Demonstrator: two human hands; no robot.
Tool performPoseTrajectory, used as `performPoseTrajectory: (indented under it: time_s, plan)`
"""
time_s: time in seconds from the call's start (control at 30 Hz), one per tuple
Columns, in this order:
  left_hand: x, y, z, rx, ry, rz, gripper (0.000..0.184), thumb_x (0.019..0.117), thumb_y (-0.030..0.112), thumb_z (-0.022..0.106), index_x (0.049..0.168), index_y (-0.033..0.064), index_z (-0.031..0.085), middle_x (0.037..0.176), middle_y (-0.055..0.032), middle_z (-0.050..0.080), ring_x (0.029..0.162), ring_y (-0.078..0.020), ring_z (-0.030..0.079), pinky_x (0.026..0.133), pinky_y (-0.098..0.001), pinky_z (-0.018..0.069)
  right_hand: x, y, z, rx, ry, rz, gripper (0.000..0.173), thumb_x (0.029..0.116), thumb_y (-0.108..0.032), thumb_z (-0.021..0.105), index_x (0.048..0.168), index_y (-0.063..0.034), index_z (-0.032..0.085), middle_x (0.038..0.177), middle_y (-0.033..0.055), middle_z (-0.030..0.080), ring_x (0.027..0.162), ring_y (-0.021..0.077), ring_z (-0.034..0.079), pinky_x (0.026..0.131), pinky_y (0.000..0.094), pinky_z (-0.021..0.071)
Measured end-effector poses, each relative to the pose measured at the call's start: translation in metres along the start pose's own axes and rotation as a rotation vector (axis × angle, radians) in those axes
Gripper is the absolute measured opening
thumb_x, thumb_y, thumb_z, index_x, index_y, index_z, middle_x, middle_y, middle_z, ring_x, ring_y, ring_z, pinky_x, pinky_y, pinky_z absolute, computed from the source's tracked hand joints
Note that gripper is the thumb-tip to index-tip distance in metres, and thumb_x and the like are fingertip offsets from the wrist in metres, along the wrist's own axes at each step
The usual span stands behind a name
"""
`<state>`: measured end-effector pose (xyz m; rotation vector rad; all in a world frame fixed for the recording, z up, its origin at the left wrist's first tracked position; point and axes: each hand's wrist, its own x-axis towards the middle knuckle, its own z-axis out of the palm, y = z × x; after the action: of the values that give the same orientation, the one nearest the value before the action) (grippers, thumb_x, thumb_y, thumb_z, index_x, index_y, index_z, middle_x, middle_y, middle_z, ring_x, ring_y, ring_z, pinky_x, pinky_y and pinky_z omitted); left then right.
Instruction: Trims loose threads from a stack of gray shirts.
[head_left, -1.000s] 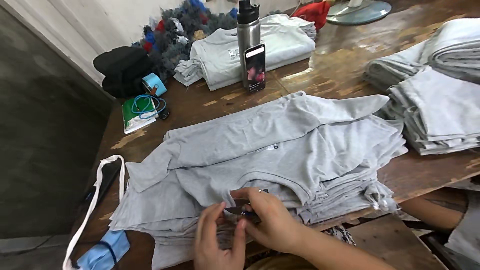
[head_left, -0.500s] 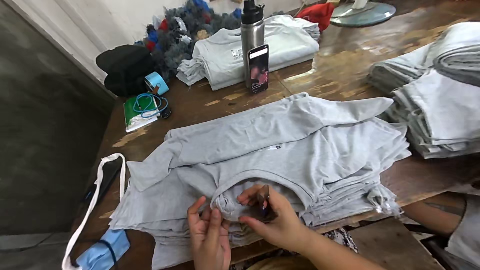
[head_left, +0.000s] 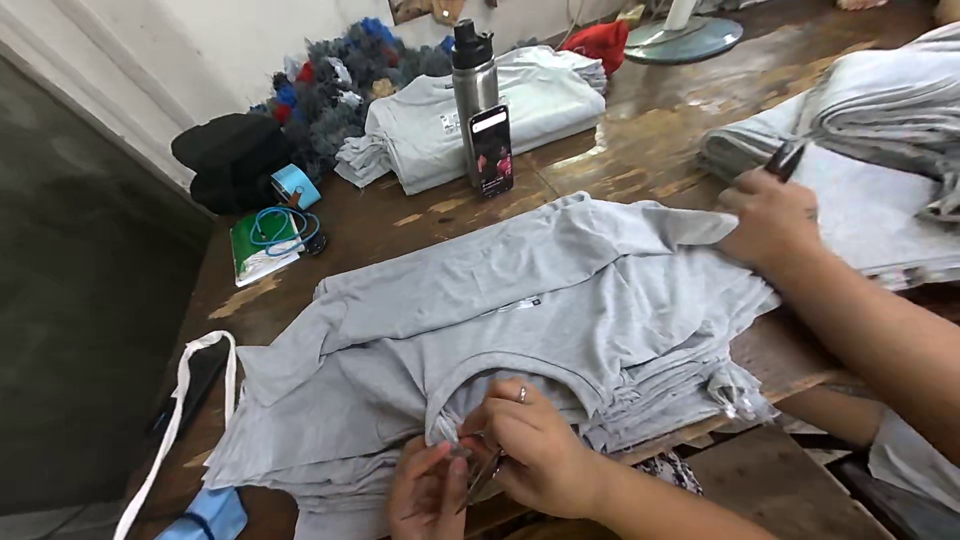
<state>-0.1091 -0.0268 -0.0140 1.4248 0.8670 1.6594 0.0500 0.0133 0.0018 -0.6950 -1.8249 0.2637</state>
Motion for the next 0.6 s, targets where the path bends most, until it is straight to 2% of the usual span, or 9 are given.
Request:
performPoseTrajectory:
  time_s: [0.07, 0.17, 0.27, 0.37, 0.43, 0.5, 0.53, 0.6]
  plan:
    - [0.001, 0.001, 0.004, 0.012, 0.011, -0.004, 0.033, 0.0916, 0.013, 0.076, 0.121, 0.029, 0.074, 0.118, 0.0141, 0.068, 0.102, 0.0013, 0.066, 0.086, -0.0166, 0.0575, -0.001, -0.003, -0.003, -0.025, -0.034, -0.02, 0.007, 0.0985, -0.014, 0.06, 0.092, -0.0126, 0.059, 0.093, 0.0041, 0.068, 0.086, 0.0187, 0.061, 0.077, 0.0325, 0.0479]
    - [0.003, 0.004, 0.009, 0.033, 0.028, -0.01, 0.033, 0.0882, 0.015, 0.079, 0.118, 0.0289, 0.076, 0.119, 0.0159, 0.067, 0.102, 0.003, 0.065, 0.086, -0.0149, 0.0569, -0.004, -0.008, -0.003, -0.02, -0.07, -0.058, 0.003, 0.0955, -0.011, 0.057, 0.094, -0.0125, 0.058, 0.097, 0.0067, 0.068, 0.087, 0.0206, 0.063, 0.076, 0.0343, 0.047]
    - [0.001, 0.003, 0.011, 0.101, 0.044, 0.021, 0.029, 0.0891, 0.013, 0.078, 0.113, 0.0301, 0.078, 0.119, 0.017, 0.067, 0.104, 0.0045, 0.064, 0.086, -0.0136, 0.0561, -0.005, -0.01, -0.005, 0.026, -0.076, -0.074, 0.004, 0.097, -0.013, 0.056, 0.093, -0.0118, 0.057, 0.098, 0.0078, 0.067, 0.088, 0.0209, 0.062, 0.076, 0.0337, 0.0474]
    - [0.0, 0.0, 0.01, 0.143, 0.083, 0.033, 0.021, 0.0913, 0.015, 0.076, 0.106, 0.0297, 0.078, 0.115, 0.0162, 0.067, 0.1, 0.0041, 0.065, 0.084, -0.0133, 0.0566, -0.007, -0.008, -0.01, 0.082, -0.101, -0.047, 0.004, 0.0949, -0.013, 0.056, 0.092, -0.0106, 0.058, 0.096, 0.0088, 0.066, 0.089, 0.022, 0.062, 0.077, 0.0343, 0.0484]
    - [0.0, -0.001, 0.005, 0.083, 0.092, -0.007, 0.015, 0.0931, 0.022, 0.075, 0.106, 0.0299, 0.077, 0.113, 0.0148, 0.069, 0.098, 0.0022, 0.066, 0.083, -0.015, 0.0571, -0.009, -0.004, -0.015, 0.011, -0.163, 0.033, 0.011, 0.0954, -0.019, 0.056, 0.093, -0.0096, 0.06, 0.089, 0.0067, 0.064, 0.085, 0.0216, 0.062, 0.076, 0.0357, 0.05]
    - [0.002, 0.002, 0.002, -0.025, 0.134, -0.085, 0.011, 0.0923, 0.027, 0.074, 0.103, 0.0306, 0.077, 0.113, 0.0145, 0.071, 0.1, 0.0017, 0.067, 0.086, -0.0168, 0.0568, -0.012, 0.0, -0.02, -0.106, -0.249, 0.117, 0.03, 0.1021, -0.036, 0.057, 0.089, -0.0091, 0.06, 0.076, 0.0044, 0.06, 0.072, 0.0203, 0.061, 0.068, 0.036, 0.0507]
    - [0.004, 0.004, 0.002, -0.09, 0.158, -0.114, 0.01, 0.0916, 0.027, 0.075, 0.101, 0.0295, 0.078, 0.111, 0.0135, 0.072, 0.1, 0.0011, 0.067, 0.087, -0.0181, 0.0569, -0.013, 0.002, -0.021, -0.144, -0.292, 0.146, 0.036, 0.1025, -0.041, 0.056, 0.087, -0.0092, 0.06, 0.071, 0.0043, 0.058, 0.068, 0.0205, 0.061, 0.064, 0.0367, 0.0508]
    - [0.004, 0.004, 0.001, -0.174, 0.163, -0.125, 0.011, 0.0916, 0.026, 0.075, 0.101, 0.028, 0.078, 0.112, 0.012, 0.073, 0.102, -0.0001, 0.068, 0.091, -0.0201, 0.0562, -0.016, 0.004, -0.021, -0.196, -0.368, 0.163, 0.037, 0.1016, -0.043, 0.056, 0.085, -0.0098, 0.061, 0.069, 0.0044, 0.059, 0.066, 0.0217, 0.063, 0.062, 0.0388, 0.0517]
